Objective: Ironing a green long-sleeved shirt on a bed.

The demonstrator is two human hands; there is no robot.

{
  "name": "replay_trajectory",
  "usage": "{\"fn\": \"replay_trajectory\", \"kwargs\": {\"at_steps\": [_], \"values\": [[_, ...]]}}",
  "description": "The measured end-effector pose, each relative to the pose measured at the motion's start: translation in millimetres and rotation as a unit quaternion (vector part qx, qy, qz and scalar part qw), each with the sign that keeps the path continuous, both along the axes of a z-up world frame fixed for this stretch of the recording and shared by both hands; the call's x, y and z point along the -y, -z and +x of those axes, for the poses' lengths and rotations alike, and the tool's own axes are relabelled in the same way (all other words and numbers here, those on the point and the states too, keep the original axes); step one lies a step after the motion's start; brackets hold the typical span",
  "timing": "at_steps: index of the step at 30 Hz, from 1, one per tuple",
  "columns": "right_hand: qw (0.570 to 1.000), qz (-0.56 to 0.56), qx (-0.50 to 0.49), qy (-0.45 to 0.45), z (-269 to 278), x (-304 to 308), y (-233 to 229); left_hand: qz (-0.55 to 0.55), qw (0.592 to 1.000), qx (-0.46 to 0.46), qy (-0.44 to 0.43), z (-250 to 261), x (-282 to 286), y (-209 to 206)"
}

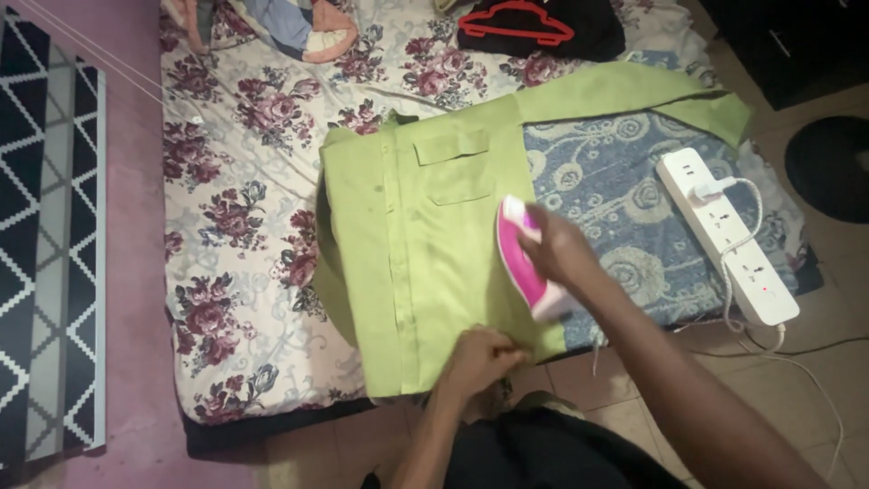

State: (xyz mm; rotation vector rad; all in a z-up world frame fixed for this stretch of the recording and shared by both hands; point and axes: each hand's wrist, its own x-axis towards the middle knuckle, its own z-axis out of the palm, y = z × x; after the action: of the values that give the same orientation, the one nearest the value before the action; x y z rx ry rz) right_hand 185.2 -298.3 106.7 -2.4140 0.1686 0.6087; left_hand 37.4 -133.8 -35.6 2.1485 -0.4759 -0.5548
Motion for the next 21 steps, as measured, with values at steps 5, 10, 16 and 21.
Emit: {"fn": "replay_trajectory", "kwargs": {"at_steps": [5,10,16,21], "values": [[0.999,0.022,-0.001,-0.034,-68,1,-4,0.202,0.907,0.157,-0.333,-4,-30,-15],[0.984,0.059,0.094,-0.136,-48,-4,34,0.352,0.846,0.251,-0.312,-3,-53,-8],[0.912,-0.003,0.239,-0.335,67,-56,36,0.378,0.848,0.214,-0.305,-6,-52,-21],[0.892,-0.066,0.240,-0.378,134,-101,29,0.370,0.846,0.229,-0.309,-6,-51,-25]]}}
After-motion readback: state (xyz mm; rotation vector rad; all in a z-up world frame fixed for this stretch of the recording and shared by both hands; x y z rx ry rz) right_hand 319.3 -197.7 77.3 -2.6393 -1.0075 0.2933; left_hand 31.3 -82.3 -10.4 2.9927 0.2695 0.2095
